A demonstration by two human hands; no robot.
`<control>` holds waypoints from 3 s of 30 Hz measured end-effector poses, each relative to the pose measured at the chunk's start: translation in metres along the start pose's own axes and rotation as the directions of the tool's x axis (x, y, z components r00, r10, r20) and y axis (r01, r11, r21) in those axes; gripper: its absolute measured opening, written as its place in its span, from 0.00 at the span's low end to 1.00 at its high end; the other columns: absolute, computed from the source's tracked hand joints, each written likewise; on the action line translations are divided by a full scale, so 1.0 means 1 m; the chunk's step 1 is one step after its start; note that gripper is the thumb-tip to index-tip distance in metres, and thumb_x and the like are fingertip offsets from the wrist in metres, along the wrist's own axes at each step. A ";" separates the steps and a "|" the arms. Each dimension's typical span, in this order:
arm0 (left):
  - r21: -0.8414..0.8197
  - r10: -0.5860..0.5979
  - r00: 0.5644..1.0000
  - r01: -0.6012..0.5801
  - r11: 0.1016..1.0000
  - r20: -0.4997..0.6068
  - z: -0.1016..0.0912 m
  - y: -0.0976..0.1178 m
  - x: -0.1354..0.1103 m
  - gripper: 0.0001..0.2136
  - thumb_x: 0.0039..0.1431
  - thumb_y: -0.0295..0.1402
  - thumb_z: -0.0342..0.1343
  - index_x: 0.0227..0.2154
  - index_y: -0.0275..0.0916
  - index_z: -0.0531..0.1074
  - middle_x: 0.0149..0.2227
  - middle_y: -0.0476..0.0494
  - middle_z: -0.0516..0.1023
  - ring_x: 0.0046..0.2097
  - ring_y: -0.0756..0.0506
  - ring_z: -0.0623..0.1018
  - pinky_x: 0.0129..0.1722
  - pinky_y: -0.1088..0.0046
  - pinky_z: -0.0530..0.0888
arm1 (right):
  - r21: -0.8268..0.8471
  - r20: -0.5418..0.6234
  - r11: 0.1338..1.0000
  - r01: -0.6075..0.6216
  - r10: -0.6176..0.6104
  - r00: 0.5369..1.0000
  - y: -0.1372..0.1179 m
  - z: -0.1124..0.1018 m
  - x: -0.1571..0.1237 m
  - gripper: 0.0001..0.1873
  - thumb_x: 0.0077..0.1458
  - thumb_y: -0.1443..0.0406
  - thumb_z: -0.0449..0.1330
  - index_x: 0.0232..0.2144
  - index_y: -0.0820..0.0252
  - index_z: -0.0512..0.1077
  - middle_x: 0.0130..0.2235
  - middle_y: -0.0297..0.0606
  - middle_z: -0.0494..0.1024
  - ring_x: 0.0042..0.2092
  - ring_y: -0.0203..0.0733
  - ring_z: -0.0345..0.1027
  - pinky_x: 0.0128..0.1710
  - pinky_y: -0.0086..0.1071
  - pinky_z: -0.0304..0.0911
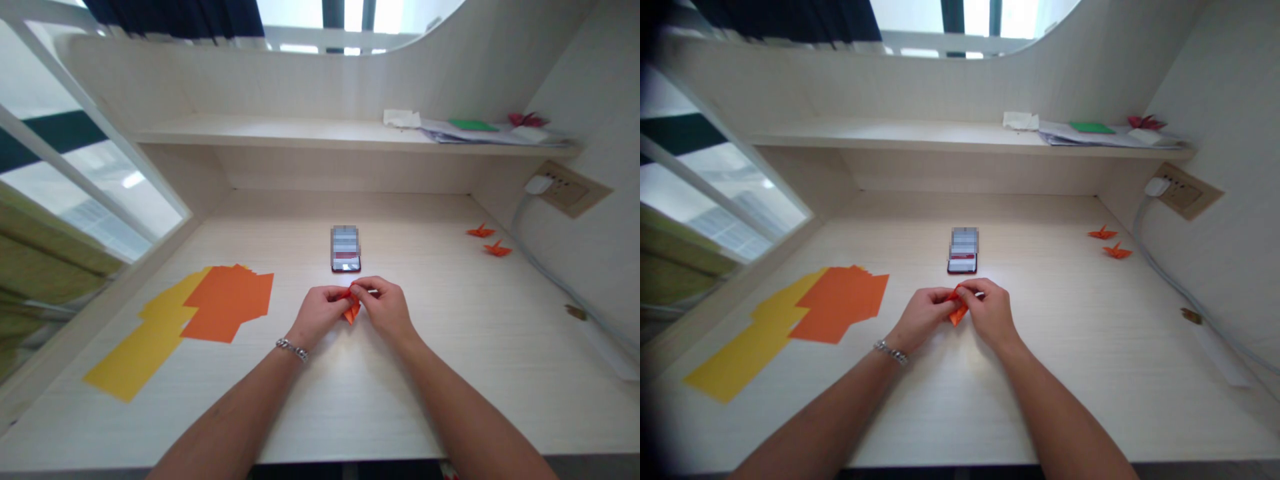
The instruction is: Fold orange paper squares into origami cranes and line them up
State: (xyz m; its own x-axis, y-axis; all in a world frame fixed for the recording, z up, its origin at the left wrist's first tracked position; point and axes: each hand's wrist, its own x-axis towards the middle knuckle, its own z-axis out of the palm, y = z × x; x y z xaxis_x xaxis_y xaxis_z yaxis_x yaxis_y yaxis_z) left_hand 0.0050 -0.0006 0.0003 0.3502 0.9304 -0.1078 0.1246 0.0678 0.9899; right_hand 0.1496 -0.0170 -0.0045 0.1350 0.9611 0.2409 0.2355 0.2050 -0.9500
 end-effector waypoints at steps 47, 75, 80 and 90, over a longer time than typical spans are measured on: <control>-0.061 0.040 0.989 -0.049 0.997 -0.143 -0.002 -0.003 0.003 0.11 0.47 0.33 0.60 0.34 0.35 0.79 0.34 0.42 0.81 0.34 0.46 0.77 0.33 0.73 0.71 | 0.108 0.028 0.978 -0.176 0.174 0.984 0.009 -0.005 0.009 0.16 0.46 0.57 0.63 0.36 0.60 0.77 0.35 0.41 0.80 0.36 0.44 0.73 0.35 0.35 0.68; -0.177 0.066 0.983 -0.097 0.979 -0.171 0.000 -0.012 0.003 0.18 0.50 0.29 0.58 0.46 0.37 0.75 0.46 0.38 0.78 0.44 0.41 0.78 0.45 0.63 0.75 | 0.237 0.064 0.891 -0.387 0.383 0.922 0.009 0.000 0.007 0.11 0.40 0.60 0.66 0.26 0.62 0.76 0.26 0.38 0.79 0.28 0.39 0.72 0.27 0.30 0.68; -0.054 0.121 0.977 -0.133 0.990 -0.177 -0.001 -0.010 0.003 0.19 0.49 0.27 0.59 0.47 0.37 0.74 0.46 0.38 0.78 0.46 0.41 0.77 0.47 0.63 0.74 | 0.235 0.073 0.894 -0.382 0.376 0.924 0.012 0.001 0.007 0.12 0.40 0.59 0.65 0.27 0.62 0.77 0.27 0.38 0.79 0.28 0.39 0.72 0.28 0.31 0.68; -0.209 0.071 0.977 -0.114 0.971 -0.203 0.001 -0.011 0.005 0.21 0.44 0.28 0.64 0.45 0.33 0.75 0.41 0.36 0.80 0.38 0.43 0.79 0.39 0.66 0.76 | 0.318 0.110 0.858 -0.402 0.388 0.915 0.006 0.002 0.005 0.15 0.40 0.58 0.67 0.30 0.62 0.78 0.30 0.40 0.80 0.31 0.40 0.73 0.31 0.32 0.68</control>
State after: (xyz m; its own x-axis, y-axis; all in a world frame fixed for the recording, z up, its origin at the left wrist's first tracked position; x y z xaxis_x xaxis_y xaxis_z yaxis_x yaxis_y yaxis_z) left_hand 0.0060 0.0027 -0.0108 0.1628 0.9865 -0.0165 -0.1133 0.0353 0.9929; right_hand 0.1500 -0.0105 -0.0091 0.1092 0.9794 -0.1698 -0.1586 -0.1515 -0.9757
